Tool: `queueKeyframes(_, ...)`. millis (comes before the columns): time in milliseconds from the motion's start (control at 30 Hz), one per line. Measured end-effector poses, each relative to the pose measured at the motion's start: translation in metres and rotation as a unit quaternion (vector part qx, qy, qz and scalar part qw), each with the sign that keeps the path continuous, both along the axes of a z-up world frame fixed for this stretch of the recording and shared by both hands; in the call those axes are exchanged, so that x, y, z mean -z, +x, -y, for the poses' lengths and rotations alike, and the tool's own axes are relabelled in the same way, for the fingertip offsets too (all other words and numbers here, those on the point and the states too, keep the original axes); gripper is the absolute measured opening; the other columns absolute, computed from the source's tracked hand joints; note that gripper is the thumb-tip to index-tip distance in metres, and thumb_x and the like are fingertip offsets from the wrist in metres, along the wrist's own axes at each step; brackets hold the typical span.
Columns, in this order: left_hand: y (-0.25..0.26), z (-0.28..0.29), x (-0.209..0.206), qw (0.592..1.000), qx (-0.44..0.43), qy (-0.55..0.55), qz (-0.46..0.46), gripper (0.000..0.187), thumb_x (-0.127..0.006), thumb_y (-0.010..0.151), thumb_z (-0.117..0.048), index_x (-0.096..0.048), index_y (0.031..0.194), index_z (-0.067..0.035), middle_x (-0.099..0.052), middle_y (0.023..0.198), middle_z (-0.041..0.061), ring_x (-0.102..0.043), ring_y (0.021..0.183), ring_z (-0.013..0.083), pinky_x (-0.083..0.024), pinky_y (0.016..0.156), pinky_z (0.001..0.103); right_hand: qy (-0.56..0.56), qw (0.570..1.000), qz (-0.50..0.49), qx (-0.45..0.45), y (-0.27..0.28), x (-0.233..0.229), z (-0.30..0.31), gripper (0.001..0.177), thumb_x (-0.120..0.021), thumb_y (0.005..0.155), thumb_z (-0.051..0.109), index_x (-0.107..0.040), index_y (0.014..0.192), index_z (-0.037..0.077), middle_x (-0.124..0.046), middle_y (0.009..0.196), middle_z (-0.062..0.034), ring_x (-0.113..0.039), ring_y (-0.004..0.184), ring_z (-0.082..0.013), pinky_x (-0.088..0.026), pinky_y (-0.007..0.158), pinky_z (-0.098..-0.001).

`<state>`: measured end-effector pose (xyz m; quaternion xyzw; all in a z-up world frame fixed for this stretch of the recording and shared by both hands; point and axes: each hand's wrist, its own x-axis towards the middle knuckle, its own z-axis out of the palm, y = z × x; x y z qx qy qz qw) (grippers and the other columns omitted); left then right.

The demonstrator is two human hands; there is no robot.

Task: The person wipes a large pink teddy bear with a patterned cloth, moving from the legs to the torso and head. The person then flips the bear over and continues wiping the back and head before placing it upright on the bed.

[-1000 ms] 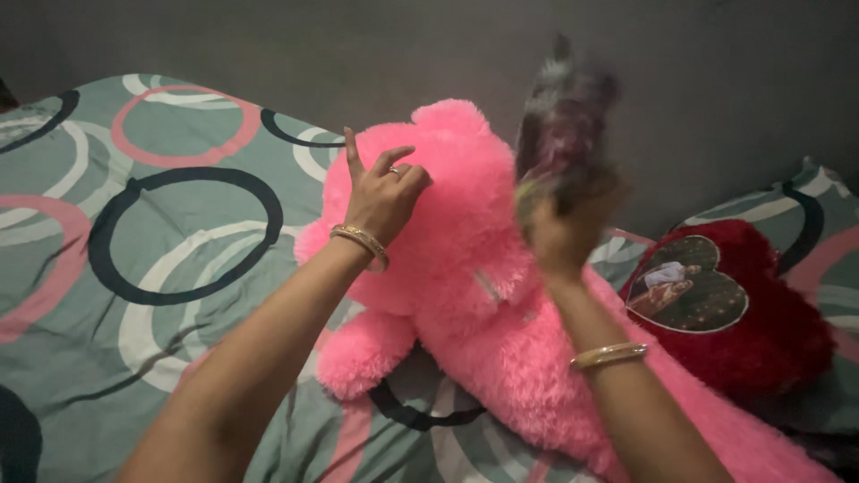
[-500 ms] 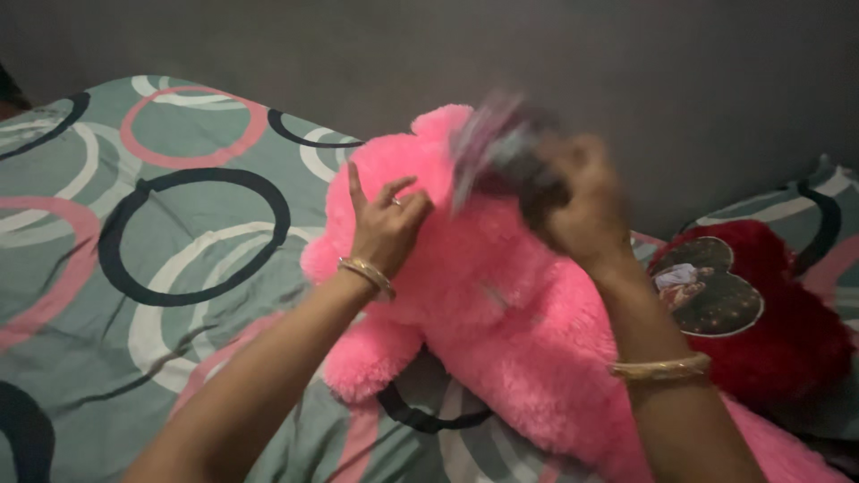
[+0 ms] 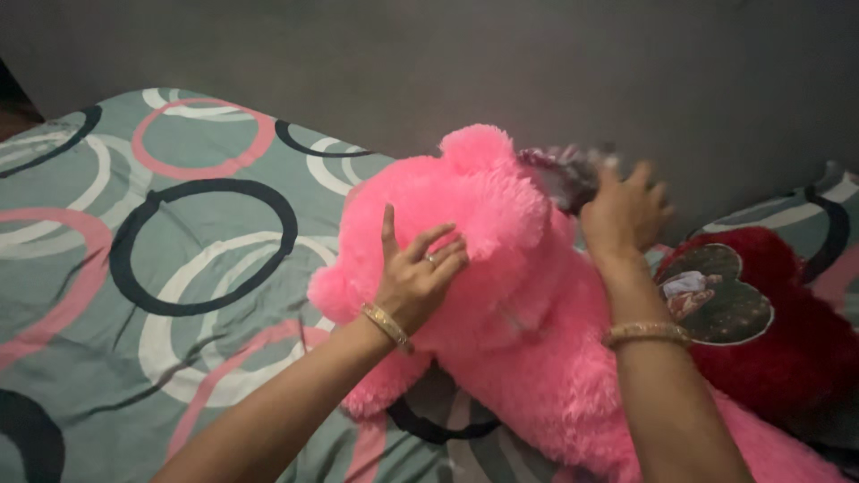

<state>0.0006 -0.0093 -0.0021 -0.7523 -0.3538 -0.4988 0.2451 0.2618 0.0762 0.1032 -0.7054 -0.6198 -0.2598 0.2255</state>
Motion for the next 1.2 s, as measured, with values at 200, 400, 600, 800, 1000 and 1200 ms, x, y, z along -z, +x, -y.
queueKeyframes(200, 0.012, 0.011, 0.004, 0.998, 0.054, -0.009, -0.038, 0.011, -0.071, 0.090, -0.010, -0.071, 0.100, -0.010, -0.074, 0.115, 0.002, -0.065, 0.122, 0.0192, -0.031, 0.122, 0.064, 0.239, 0.924, 0.014, -0.298, -0.059, -0.013, 0.026, 0.039, -0.065, 0.112, 0.039, -0.058, 0.147, 0.022, -0.054, 0.132, -0.0098, -0.052, 0.121, -0.0340, -0.043, 0.101, -0.0547)
queueKeyframes(400, 0.011, 0.029, 0.002, 0.991, 0.096, 0.010, -0.090, 0.013, -0.068, 0.090, -0.012, -0.070, 0.103, -0.012, -0.074, 0.122, 0.004, -0.061, 0.127, 0.0227, -0.034, 0.121, 0.057, 0.233, 0.819, 0.237, -0.468, -0.078, -0.002, 0.040, 0.018, -0.068, 0.091, 0.036, -0.079, 0.104, 0.030, -0.059, 0.138, -0.0003, -0.053, 0.125, -0.0284, -0.037, 0.108, -0.0542)
queueKeyframes(600, 0.012, 0.029, -0.004, 0.990, 0.095, 0.019, -0.099, 0.010, -0.068, 0.095, -0.014, -0.070, 0.104, -0.014, -0.074, 0.126, 0.000, -0.058, 0.135, 0.0208, -0.030, 0.125, 0.058, 0.009, 0.989, 0.116, -0.086, -0.002, 0.006, -0.001, 0.028, -0.061, 0.104, 0.043, -0.080, 0.111, 0.024, -0.059, 0.139, -0.0086, -0.045, 0.131, -0.0383, -0.031, 0.109, -0.0624)
queueKeyframes(800, 0.013, 0.027, -0.004, 0.993, 0.090, 0.029, -0.077, 0.014, -0.068, 0.096, -0.015, -0.072, 0.109, -0.014, -0.074, 0.124, -0.001, -0.058, 0.134, 0.0204, -0.021, 0.125, 0.063, 0.098, 0.976, -0.007, -0.196, -0.010, -0.004, 0.036, 0.063, -0.063, 0.093, 0.003, -0.061, 0.146, 0.037, -0.049, 0.153, -0.0142, -0.049, 0.134, -0.0420, -0.039, 0.114, -0.0557)
queueKeyframes(1000, 0.001, 0.013, 0.001, 0.997, 0.031, -0.002, -0.065, 0.017, -0.072, 0.088, -0.015, -0.072, 0.104, -0.016, -0.073, 0.113, -0.002, -0.063, 0.119, 0.0197, -0.022, 0.123, 0.064, -0.031, 0.903, 0.117, -0.413, -0.053, -0.002, 0.082, 0.090, -0.078, 0.070, 0.008, -0.050, 0.150, 0.039, -0.039, 0.161, -0.0113, -0.061, 0.100, -0.0367, -0.052, 0.095, -0.0506)
queueKeyframes(1200, -0.003, 0.009, 0.005, 0.998, -0.023, 0.056, -0.010, 0.018, -0.078, 0.085, -0.020, -0.073, 0.102, -0.024, -0.057, 0.129, 0.001, -0.049, 0.131, 0.0256, -0.020, 0.123, 0.068, 0.026, 0.900, 0.115, -0.420, -0.067, 0.014, 0.097, 0.089, -0.085, 0.060, 0.056, -0.063, 0.139, 0.025, -0.040, 0.157, -0.0168, -0.059, 0.099, -0.0368, -0.045, 0.084, -0.0507)
